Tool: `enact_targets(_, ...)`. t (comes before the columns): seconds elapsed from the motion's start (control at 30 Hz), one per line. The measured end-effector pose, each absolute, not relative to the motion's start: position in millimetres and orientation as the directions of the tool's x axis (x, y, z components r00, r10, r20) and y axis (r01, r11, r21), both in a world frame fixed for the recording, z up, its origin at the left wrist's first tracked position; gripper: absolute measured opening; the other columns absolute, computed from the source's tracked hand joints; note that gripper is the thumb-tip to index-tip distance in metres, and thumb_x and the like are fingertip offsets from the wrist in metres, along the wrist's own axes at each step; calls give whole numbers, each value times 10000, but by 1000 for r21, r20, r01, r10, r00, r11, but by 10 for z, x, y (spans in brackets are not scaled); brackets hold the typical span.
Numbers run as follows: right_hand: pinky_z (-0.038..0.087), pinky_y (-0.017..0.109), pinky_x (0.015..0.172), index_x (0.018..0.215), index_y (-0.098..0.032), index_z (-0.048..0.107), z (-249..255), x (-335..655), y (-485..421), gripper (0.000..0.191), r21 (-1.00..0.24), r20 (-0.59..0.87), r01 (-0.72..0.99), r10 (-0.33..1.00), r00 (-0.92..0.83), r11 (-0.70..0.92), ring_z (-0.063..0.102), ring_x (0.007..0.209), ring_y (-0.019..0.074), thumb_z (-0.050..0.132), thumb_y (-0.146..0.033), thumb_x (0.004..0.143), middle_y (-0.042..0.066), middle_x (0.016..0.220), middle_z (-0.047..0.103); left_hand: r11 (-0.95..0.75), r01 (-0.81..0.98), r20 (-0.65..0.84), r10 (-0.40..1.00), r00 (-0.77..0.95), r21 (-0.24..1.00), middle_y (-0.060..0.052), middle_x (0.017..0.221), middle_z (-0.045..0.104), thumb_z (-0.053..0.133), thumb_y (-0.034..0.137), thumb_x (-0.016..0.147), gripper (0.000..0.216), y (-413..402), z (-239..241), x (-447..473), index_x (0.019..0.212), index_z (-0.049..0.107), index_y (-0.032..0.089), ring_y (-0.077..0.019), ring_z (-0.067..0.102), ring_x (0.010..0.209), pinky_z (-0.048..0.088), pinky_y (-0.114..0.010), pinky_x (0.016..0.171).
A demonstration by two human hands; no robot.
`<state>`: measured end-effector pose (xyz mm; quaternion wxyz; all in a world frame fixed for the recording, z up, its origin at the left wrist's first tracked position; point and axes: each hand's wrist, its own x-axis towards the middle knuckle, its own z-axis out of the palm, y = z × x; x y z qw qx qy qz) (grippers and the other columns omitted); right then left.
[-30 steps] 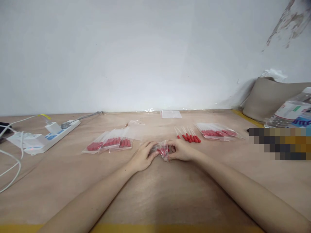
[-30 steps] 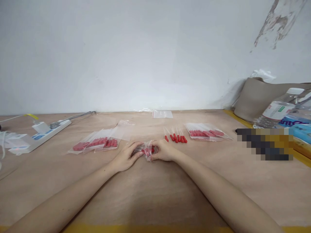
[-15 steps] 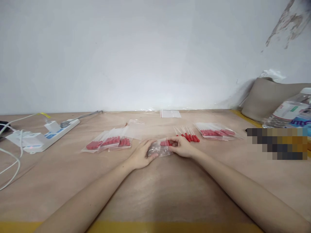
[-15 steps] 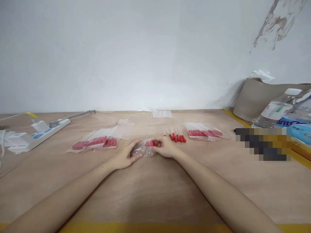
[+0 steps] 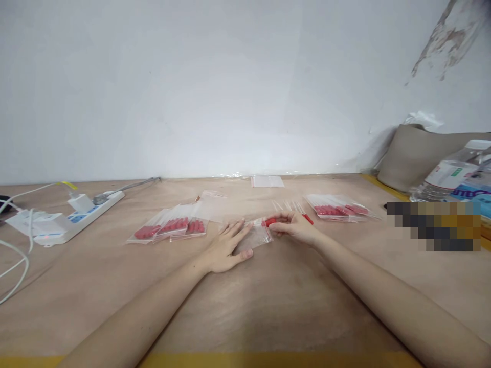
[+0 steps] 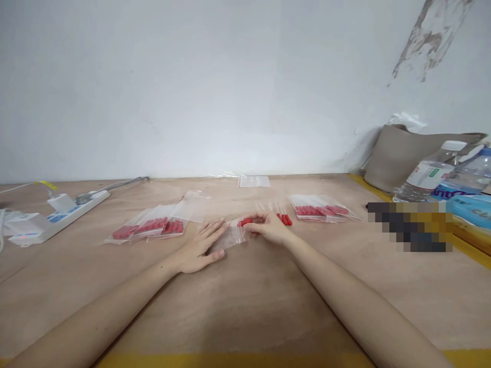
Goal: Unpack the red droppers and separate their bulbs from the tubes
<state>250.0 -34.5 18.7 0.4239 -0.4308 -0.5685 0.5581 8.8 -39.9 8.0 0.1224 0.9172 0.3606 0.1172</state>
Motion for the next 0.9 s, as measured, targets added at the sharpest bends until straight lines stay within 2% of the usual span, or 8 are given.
enact_targets(0.17, 480, 233, 618, 890, -141, 638, 403, 3005, -383, 347, -990, 11, 139, 989, -147, 32, 564, 618, 88, 694, -361, 627, 49, 787, 663, -708, 649, 105, 694, 712, 278, -67, 1467, 77, 362, 560, 838, 651, -395, 76, 84, 1386, 104, 320, -282, 69, 1341, 88, -520, 1064)
enact_targets(0.23, 500, 252, 649, 922, -152, 634, 519, 3225, -437, 361, -985, 51, 159, 996, -75, 63, 593, 678, 115, 684, -372, 639, 76, 879, 667, -707, 656, 99, 697, 710, 264, -71, 1466, 84, 354, 569, 836, 655, -398, 79, 91, 1387, 105, 315, -279, 73, 1341, 84, -518, 1066)
enact_targets(0.37, 535, 321, 704, 1019, -204, 600, 606, 3485, -495, 418, -964, 212, 183, 972, 99, 191, 616, 786, 156, 667, -395, 652, 74, 1103, 611, -697, 679, 76, 709, 701, 232, -71, 1462, 113, 336, 597, 827, 665, -418, 98, 116, 1387, 124, 308, -260, 88, 1343, 72, -496, 1077)
enact_targets(0.5, 526, 365, 719, 1013, -172, 603, 333, 3488, -382, 420, -841, 459, 420, 861, 218, 342, 620, 787, 186, 651, -384, 655, 77, 964, 656, -677, 710, 31, 728, 685, 192, -40, 1466, 76, 316, 632, 812, 649, -428, 116, 129, 1373, 175, 338, -264, 66, 1343, 70, -485, 1081)
enact_targets(0.57, 507, 361, 748, 988, -177, 619, 150, 3439, -308, 343, -703, 589, 609, 781, 207, 368, 614, 794, 183, 609, -353, 693, 65, 924, 660, -676, 714, 11, 728, 686, 183, -30, 1467, 55, 314, 644, 805, 653, -423, 118, 127, 1370, 183, 343, -274, 53, 1342, 71, -489, 1080)
enact_targets(0.67, 497, 338, 730, 1009, -177, 617, -26, 3346, -251, 302, -513, 676, 773, 731, 96, 374, 606, 769, 177, 543, -311, 748, 69, 892, 654, -675, 715, 2, 727, 686, 179, -30, 1467, 42, 311, 655, 799, 667, -412, 113, 119, 1372, 174, 343, -281, 39, 1342, 72, -498, 1076)
enact_targets(0.77, 482, 338, 746, 971, -169, 630, -73, 3273, -253, 262, -376, 676, 836, 736, -48, 400, 596, 785, 189, 536, -305, 768, 82, 876, 643, -673, 719, 4, 731, 683, 176, -34, 1467, 42, 310, 662, 794, 672, -405, 105, 113, 1371, 176, 345, -283, 35, 1341, 78, -502, 1074)
enact_targets(0.9, 470, 338, 763, 894, -164, 651, -84, 3269, -267, 265, -309, 656, 860, 746, -116, 406, 580, 824, 206, 580, -377, 753, 100, 901, 618, -681, 711, 14, 724, 690, 175, -33, 1467, 49, 318, 658, 794, 670, -402, 96, 113, 1369, 184, 343, -282, 50, 1341, 80, -502, 1074)
